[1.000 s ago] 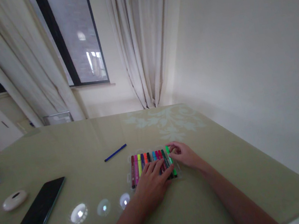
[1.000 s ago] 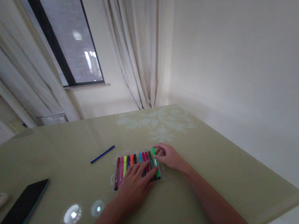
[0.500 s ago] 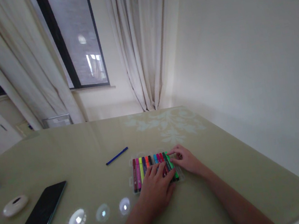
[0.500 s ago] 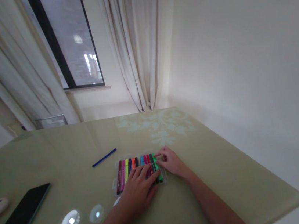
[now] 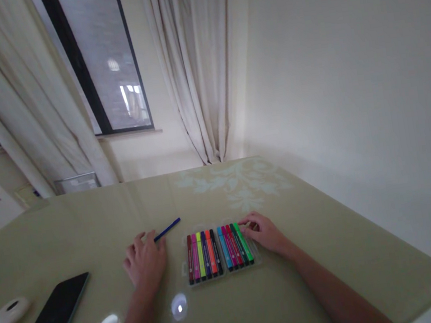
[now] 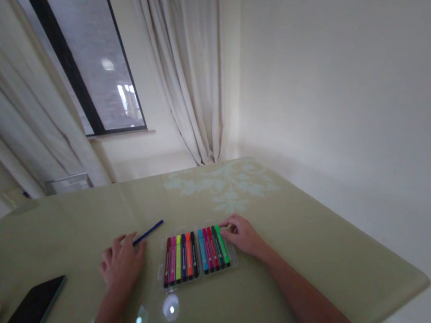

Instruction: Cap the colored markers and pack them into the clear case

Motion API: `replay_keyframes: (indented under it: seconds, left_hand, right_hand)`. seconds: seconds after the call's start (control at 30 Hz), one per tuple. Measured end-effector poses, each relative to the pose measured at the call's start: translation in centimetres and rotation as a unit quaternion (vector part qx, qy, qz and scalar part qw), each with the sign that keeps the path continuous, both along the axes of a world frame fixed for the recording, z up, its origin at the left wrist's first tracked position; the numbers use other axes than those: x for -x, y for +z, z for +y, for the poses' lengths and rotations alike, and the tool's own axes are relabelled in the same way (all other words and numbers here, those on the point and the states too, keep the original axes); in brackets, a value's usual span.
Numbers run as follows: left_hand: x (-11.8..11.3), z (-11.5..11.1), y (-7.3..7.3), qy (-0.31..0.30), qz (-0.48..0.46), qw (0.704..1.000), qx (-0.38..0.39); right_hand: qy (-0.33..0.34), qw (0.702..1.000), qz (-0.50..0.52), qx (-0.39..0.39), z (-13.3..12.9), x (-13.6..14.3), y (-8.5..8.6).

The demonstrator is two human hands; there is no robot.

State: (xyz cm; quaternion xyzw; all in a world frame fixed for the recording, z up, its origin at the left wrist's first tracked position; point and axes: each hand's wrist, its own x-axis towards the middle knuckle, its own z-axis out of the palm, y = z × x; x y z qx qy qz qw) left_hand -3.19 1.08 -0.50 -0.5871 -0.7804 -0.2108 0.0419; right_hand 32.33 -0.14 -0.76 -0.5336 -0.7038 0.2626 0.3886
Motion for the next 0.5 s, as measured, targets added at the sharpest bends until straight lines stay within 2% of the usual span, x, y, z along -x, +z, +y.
replay_keyframes:
  seconds: [0.1,0.2,0.3,0.37,0.4,0.5]
  left_hand:
    - [0.4,0.4,-0.2,-0.004,-0.024,1.000,0.020]
    - [0.1,0.7,0.3,-0.030,-0.087,0.995,-0.030]
    - [-1.8,0.2,1.0,-0.080,-0.158,0.981,-0.085]
    - [-4.1,-0.9,1.1,-0.141,-0.197,0.962,-0.128]
    - [-5.5,-1.7,1.1,-0.192,-0.207,0.948,-0.145]
    - [-9.5,-4.0,0.6,-0.329,-0.153,0.912,-0.192]
  right_hand:
    - [-0.023,1.000,0.019,0.000,0.0,0.1,0.3]
    - [-0.045,0.998,0.044,-0.016,-0.1,0.4,0.9]
    - [-0.041,0.996,0.075,-0.026,-0.5,1.1,1.6]
    - [-0.020,0.995,0.101,-0.015,-0.9,1.7,1.9]
    - [-0.007,0.993,0.117,-0.004,-1.1,2.0,2.1]
    - [0.038,0.985,0.168,0.030,-1.6,2.8,2.5]
